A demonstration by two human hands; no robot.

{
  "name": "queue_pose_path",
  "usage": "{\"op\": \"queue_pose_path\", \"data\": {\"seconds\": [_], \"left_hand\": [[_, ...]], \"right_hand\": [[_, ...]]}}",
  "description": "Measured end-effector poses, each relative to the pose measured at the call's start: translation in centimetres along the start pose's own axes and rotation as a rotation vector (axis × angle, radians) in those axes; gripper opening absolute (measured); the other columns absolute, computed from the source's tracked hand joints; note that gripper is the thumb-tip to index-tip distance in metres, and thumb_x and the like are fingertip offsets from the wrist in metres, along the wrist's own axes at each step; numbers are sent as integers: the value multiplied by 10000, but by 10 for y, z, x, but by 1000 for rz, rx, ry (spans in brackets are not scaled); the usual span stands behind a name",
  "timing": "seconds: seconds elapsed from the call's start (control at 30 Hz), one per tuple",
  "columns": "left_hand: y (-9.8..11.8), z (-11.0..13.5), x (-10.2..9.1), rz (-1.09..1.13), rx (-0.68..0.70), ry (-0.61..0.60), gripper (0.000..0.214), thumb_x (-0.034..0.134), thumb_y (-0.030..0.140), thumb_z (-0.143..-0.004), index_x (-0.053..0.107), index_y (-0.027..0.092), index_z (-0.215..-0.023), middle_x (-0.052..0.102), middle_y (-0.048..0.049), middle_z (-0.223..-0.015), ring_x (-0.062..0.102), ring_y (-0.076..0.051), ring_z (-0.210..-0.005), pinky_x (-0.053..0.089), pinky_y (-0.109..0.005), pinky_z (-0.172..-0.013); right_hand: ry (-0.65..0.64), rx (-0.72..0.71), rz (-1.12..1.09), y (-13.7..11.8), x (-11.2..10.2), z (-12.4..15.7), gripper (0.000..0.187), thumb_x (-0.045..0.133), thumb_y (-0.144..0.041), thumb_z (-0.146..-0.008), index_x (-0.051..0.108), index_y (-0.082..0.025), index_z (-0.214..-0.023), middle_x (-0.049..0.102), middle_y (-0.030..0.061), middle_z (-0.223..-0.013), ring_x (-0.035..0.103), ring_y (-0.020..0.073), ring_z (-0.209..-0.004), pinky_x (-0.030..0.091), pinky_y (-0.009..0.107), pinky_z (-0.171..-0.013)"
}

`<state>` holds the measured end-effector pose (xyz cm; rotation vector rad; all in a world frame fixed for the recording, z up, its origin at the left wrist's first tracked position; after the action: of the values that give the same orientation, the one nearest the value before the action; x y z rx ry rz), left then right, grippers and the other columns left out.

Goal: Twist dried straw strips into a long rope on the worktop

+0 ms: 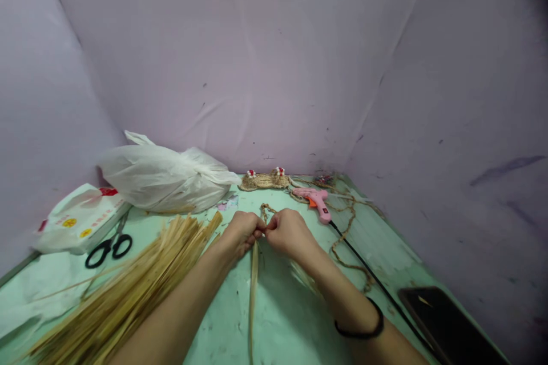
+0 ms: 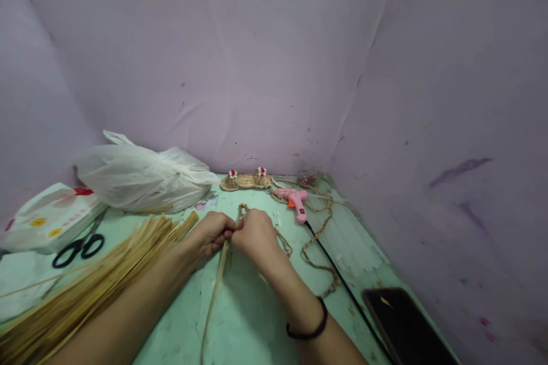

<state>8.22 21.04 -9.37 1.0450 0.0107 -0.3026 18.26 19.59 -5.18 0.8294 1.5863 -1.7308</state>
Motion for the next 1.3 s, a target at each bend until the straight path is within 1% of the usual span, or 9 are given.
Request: {"op": "queue_pose_path", "data": {"seconds": [0.13,0.3,0.47,0.57,0.63,0.8,1.0,1.13,1.3], "left_hand": [[-6,-4,-2,42,-28,-62,158,454,148,-508,355,161,-385,308,53,-299,170,-19,-259,67,-186,-302],[0,-3,-7,17,69,-74,127,462,115,-459,351,162,-420,306,69,-317,189,-15,-263,75,-174,-302],[0,-5,-7,56,66,-230,212,522,197,-506,317,171,-462,268,92,-364,140,6,-291,37,-169,-319],[-1,-6,-6,47,44,-272,232,528,213,-507,302,173,-469,257,96,-376,136,8,-302,33,-170,-329],[-1,-7,-6,25,50,-277,218,535,224,-507,326,169,-478,261,96,-382,143,7,-306,35,-170,-333],[-3,-9,-6,-68,76,-274,112,526,217,-494,437,151,-509,278,91,-376,165,-6,-307,51,-173,-332],[-2,-11,-9,-87,106,-260,96,523,219,-497,460,147,-489,284,85,-372,176,-11,-311,64,-174,-334],[-2,-10,-7,-90,112,-270,85,527,215,-491,513,137,-519,303,85,-371,176,-14,-310,76,-175,-334],[4,-7,-8,-222,154,-173,22,499,156,-503,505,142,-487,324,71,-339,207,-36,-297,99,-190,-333]], "right_hand": [[106,-91,177,-25,1,17,161,539,-207,-650,680,-129,-651,646,158,-654,564,205,-571,276,266,-481],[27,-146,172,-29,4,19,107,564,-165,-624,663,-127,-616,630,130,-611,556,189,-574,302,254,-495],[26,81,-466,10,-13,-4,137,516,-216,-695,599,-125,-635,596,55,-604,545,130,-568,386,214,-508],[-166,269,-893,19,11,-7,91,476,-156,-720,550,-112,-689,588,54,-627,545,106,-537,438,218,-519],[-323,303,-995,11,30,-5,102,453,-111,-717,529,-107,-650,543,33,-534,505,91,-462,418,198,-455],[-348,330,-897,11,42,-6,170,434,-42,-678,464,-106,-524,425,-19,-419,275,18,-326,154,129,-298],[-462,257,-1018,11,44,-5,119,444,-58,-688,513,-74,-592,498,19,-542,302,6,-374,143,110,-315],[-437,319,-1004,17,49,-5,130,459,-90,-706,496,-94,-581,483,-4,-507,267,3,-344,127,120,-308],[-385,317,-846,23,51,-7,240,502,-188,-713,433,-135,-489,322,-71,-347,204,9,-292,107,143,-291]]}}
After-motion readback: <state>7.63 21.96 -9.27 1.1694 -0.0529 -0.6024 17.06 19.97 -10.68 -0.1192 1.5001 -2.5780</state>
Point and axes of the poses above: each hand's wrist, its own z-axis away from the middle knuckle, its own x-axis out of the palm, y = z × x, the point moved 8 cm from there along -z, towards the middle knuckle
